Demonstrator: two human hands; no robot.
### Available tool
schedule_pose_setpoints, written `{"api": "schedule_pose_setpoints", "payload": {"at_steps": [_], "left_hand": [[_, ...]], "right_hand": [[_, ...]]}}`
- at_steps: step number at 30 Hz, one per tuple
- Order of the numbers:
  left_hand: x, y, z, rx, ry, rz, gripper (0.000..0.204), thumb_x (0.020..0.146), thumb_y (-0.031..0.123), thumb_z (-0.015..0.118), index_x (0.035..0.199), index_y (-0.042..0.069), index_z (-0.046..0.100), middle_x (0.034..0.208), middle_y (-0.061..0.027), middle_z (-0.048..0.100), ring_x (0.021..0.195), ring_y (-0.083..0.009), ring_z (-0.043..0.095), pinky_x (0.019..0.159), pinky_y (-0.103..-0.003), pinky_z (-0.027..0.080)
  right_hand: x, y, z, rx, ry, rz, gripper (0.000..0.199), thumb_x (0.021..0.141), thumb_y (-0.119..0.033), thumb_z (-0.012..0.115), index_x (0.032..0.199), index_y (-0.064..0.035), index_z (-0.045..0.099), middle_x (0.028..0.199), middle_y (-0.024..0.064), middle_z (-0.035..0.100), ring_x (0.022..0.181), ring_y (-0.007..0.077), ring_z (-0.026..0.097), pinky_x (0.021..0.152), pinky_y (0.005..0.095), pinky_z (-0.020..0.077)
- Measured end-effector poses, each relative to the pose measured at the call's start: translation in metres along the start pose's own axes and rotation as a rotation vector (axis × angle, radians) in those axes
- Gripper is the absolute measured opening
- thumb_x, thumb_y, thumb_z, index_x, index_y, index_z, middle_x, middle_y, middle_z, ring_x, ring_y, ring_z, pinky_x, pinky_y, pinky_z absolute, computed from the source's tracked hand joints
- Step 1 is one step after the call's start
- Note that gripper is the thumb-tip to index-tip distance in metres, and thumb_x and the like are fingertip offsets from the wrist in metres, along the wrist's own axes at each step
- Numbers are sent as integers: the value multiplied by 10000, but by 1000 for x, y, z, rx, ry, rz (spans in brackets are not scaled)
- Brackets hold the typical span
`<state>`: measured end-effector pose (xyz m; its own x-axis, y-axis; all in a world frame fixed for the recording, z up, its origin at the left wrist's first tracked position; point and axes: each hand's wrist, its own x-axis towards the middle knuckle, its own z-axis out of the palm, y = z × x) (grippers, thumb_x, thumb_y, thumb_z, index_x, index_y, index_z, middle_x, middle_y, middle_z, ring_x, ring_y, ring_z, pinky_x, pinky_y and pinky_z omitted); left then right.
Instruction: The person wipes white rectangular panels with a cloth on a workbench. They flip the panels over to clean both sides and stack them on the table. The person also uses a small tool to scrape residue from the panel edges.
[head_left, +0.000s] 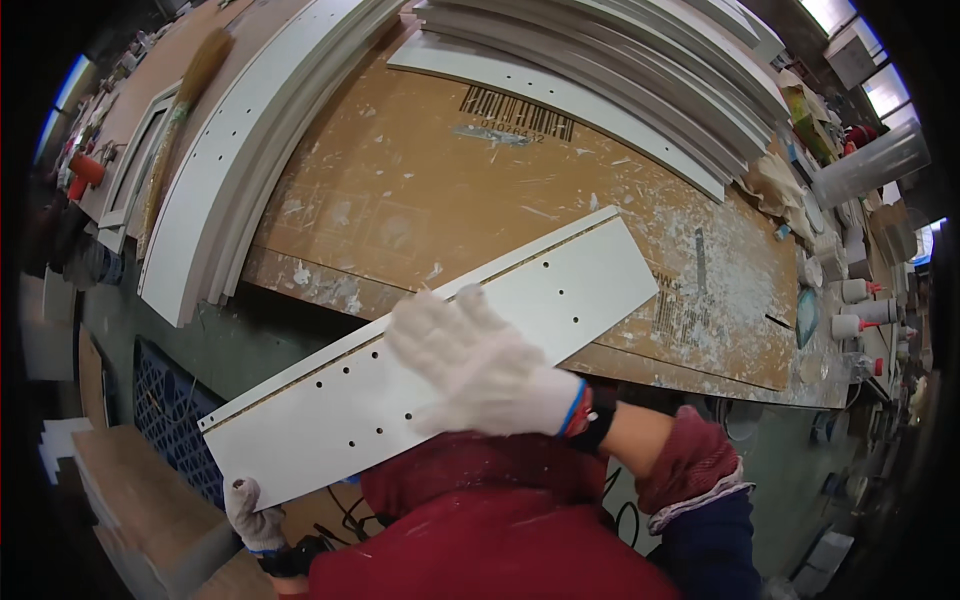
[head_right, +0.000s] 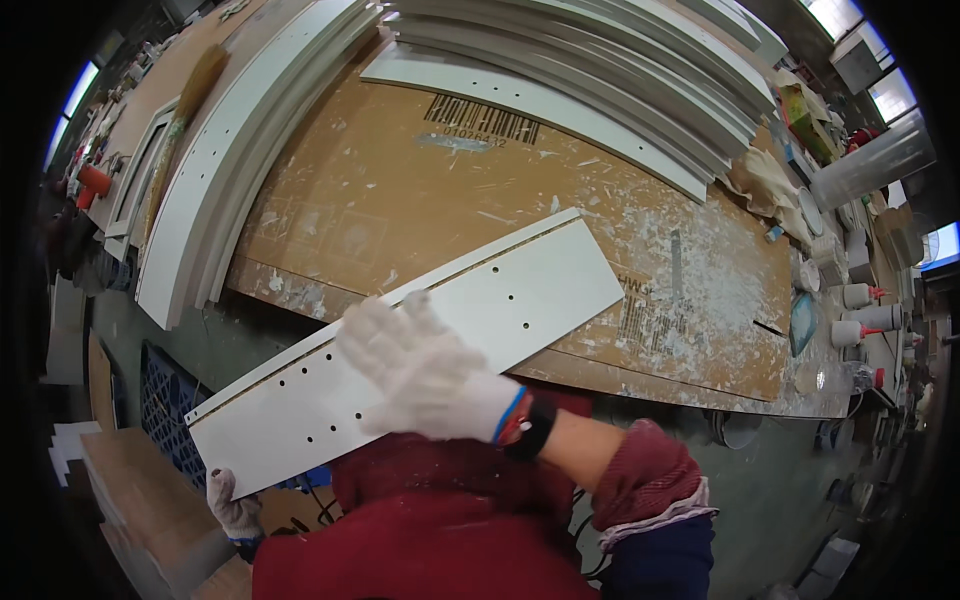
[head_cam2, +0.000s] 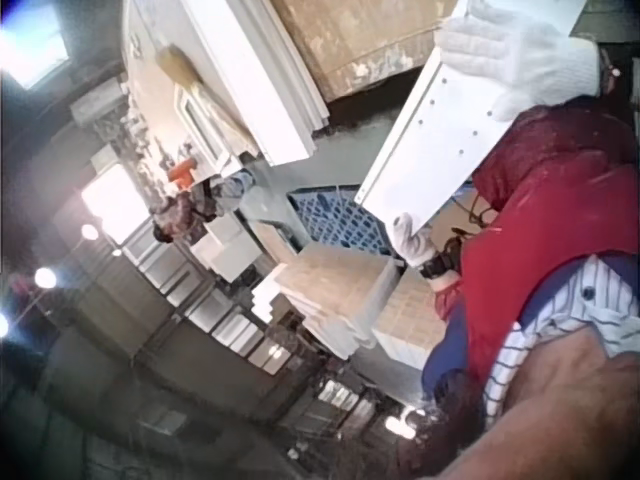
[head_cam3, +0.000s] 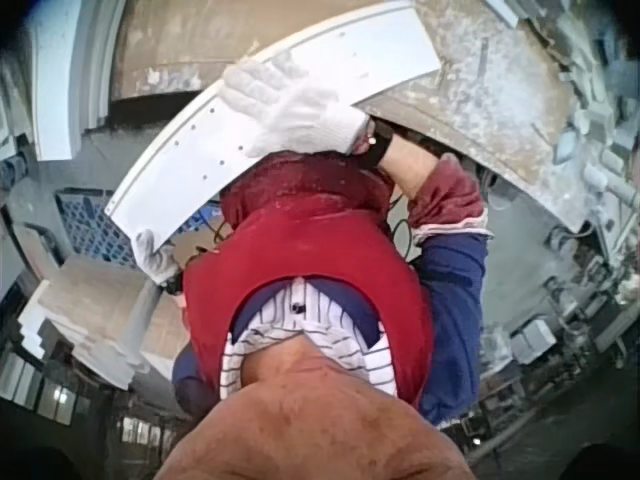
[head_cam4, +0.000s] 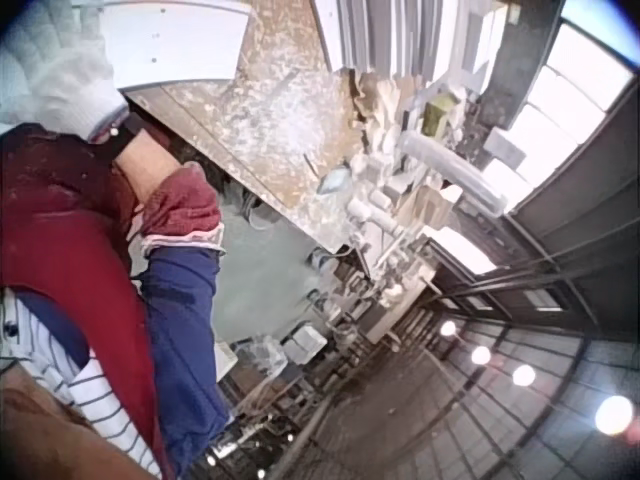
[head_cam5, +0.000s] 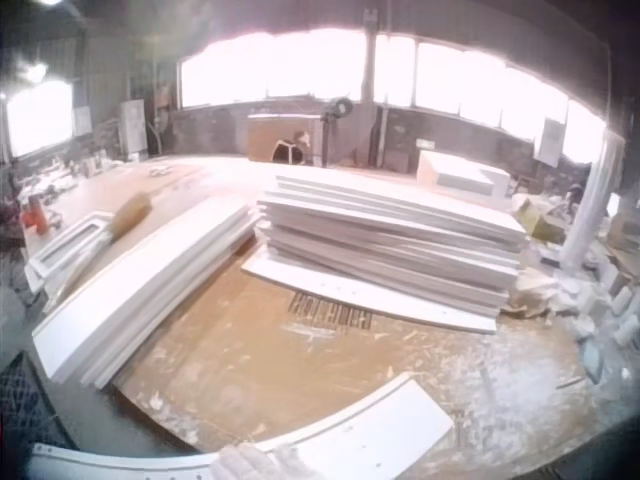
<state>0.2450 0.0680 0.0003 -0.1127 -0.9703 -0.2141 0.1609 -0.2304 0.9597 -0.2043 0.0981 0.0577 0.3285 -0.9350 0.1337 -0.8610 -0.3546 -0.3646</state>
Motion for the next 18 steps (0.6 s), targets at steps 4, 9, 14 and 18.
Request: {"api": "schedule_pose_setpoints", "payload": {"at_steps": [4, 9, 14, 18], "left_hand": [[-2, -6, -5, -82, -18, -61, 293, 880, 151, 588, 1100, -22, 502, 1062, -137, 594, 928, -226, 627, 816, -343, 541], [3, -14, -7, -130, 45, -76, 333, 920, 216, 565, 1140, -24, 494, 1080, -147, 604, 934, -224, 636, 826, -344, 549], [8, -15, -11, 10, -25, 38, 387, 985, 291, 485, 1211, -24, 466, 1114, -147, 608, 982, -241, 638, 855, -348, 553], [12, 1, -6, -26, -85, -64, 340, 972, 210, 514, 1201, -40, 490, 1083, -123, 616, 941, -211, 640, 800, -306, 553]], "right_hand": [[-39, 64, -30, -201, -86, 357, 821, 872, -573, 474, 1438, 3, 327, 1507, 202, 299, 1425, 325, 222, 1145, 465, 169], [-133, 140, -67, -333, 6, 1028, 784, 898, -531, 456, 1447, 7, 304, 1495, 220, 308, 1421, 344, 218, 1139, 437, 214], [-98, 75, -57, -314, 129, 428, 695, 850, -481, 609, 1257, 75, 518, 1368, 292, 442, 1307, 401, 406, 1095, 419, 318], [-46, 4, -27, -139, 31, 47, 764, 745, -450, 696, 1310, 20, 489, 1347, 230, 487, 1281, 373, 451, 1081, 541, 300]]}}
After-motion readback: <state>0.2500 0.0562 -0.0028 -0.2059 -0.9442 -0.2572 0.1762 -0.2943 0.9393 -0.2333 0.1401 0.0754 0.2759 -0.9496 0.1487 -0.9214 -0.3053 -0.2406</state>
